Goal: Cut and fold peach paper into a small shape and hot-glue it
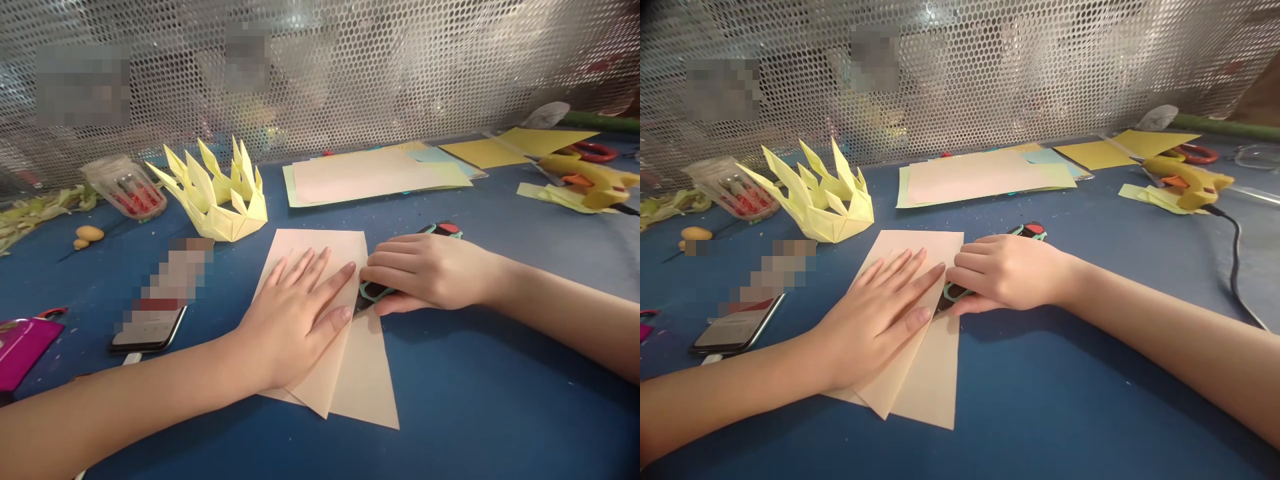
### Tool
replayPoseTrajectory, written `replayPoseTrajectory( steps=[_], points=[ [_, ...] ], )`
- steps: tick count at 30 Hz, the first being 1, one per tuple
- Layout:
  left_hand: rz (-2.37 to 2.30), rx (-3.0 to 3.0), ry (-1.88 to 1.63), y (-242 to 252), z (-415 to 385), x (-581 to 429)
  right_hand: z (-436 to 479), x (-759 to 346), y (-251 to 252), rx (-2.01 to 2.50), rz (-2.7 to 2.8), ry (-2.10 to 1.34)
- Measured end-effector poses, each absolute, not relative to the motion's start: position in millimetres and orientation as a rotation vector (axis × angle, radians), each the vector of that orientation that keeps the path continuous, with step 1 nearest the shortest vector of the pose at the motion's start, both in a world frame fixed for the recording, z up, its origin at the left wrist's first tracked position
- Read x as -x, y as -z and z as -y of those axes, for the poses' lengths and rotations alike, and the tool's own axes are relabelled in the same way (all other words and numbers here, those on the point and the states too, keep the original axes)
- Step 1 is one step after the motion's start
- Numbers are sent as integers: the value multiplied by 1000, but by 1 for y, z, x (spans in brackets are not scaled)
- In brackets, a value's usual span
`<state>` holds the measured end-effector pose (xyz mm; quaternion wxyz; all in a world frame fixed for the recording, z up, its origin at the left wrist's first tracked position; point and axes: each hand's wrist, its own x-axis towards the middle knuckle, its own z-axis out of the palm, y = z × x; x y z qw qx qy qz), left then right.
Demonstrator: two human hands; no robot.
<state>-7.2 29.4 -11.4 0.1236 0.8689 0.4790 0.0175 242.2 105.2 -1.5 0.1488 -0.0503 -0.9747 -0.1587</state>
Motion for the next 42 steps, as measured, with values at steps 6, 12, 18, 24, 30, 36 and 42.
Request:
replayPoseTrajectory(
  steps=[6, 12, 18, 24, 30, 36, 42],
  points=[
    [-1396, -2542, -53, 12, -28, 10, -103, -241, 2, 147, 2816, 413],
    [-1394, -2550, -58, 12, -30, 9, -106, -246, 3, 165, 2854, 436],
    [-1387, -2558, -80, 13, -29, 9, -98, -238, 2, 176, 2813, 441],
    [-1388, -2560, -74, 13, -28, 11, -101, -242, 1, 150, 2846, 404],
    [-1392, -2556, -78, 12, -29, 9, -97, -238, 0, 164, 2820, 441],
    [-1389, -2536, -78, 11, -28, 9, -96, -239, 0, 148, 2838, 402],
    [-1387, -2540, -94, 11, -28, 9, -93, -238, 2, 139, 2821, 425]
  ],
)
